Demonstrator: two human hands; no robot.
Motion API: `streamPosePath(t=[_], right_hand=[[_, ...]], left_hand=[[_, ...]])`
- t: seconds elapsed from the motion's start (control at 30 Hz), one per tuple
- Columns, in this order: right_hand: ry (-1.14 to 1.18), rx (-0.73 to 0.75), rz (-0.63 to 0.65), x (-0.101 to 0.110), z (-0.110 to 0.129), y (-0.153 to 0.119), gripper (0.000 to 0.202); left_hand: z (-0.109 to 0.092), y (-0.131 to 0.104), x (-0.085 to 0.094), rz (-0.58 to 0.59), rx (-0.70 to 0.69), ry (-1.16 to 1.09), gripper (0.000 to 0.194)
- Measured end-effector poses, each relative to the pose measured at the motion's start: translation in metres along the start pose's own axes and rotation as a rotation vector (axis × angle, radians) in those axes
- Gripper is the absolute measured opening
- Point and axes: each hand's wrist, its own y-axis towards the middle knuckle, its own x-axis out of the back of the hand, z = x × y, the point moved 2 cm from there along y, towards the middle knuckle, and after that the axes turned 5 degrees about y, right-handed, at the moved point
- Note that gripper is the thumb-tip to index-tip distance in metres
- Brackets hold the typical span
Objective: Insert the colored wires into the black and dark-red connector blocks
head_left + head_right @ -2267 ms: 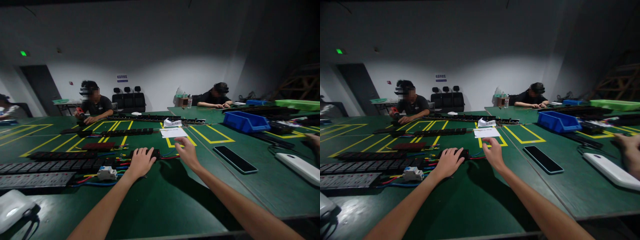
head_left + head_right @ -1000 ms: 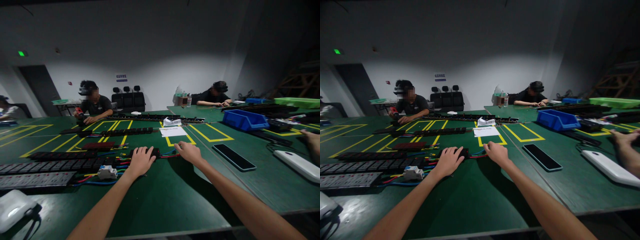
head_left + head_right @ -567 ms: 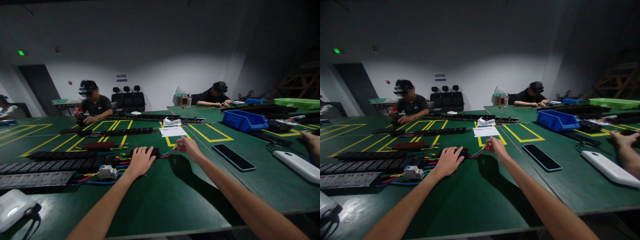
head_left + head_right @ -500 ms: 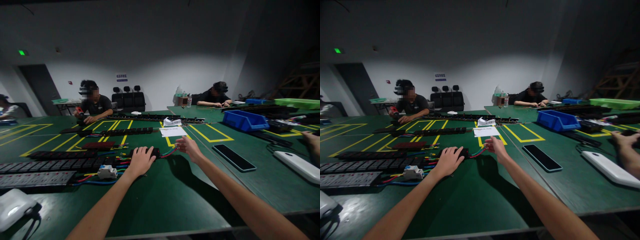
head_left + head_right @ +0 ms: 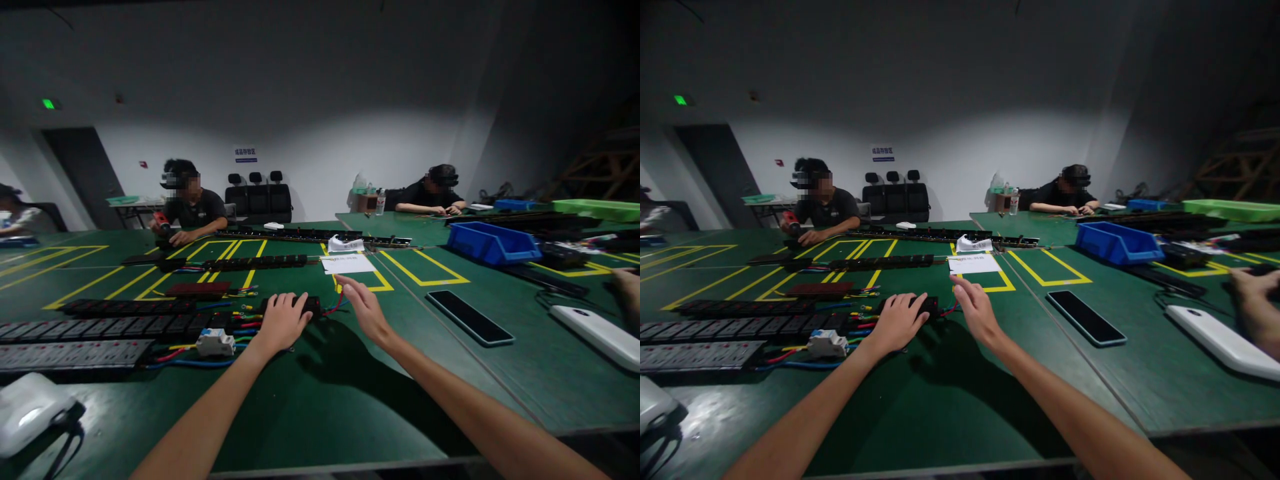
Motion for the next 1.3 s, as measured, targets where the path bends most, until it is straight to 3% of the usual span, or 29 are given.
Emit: streamPosePath(t=[0.2,0.5,0.73,1.03,1.3], right_hand=[[-0.148,0.159,0.206,-0.005,0.015,-0.007,0.051],[-0.247,0.194,0.397,-0.004,0.026,-0.012,0.05],[-0.153,0.172,0.397,-0.002,0.024,-0.011,0.05],[-0.187,0.138,0.303,0.002,0.023,-0.006,0.052],[-0.209,0.157,0.358,-0.002,0.019,-0.01,0.05]], left_hand=[[0.0,-0.001,0.0,0.001,-0.014,-0.006,0.05],[0.001,-0.002,0.0,-0.016,-0.026,-0.02,0.05],[0.001,-0.002,-0.002,-0.032,-0.022,-0.01,0.05],[0.0,-0.002,0.002,-0.015,-0.026,-0.024,0.049],[-0.001,-0.002,0.003,-0.009,-0.011,-0.027,0.048]])
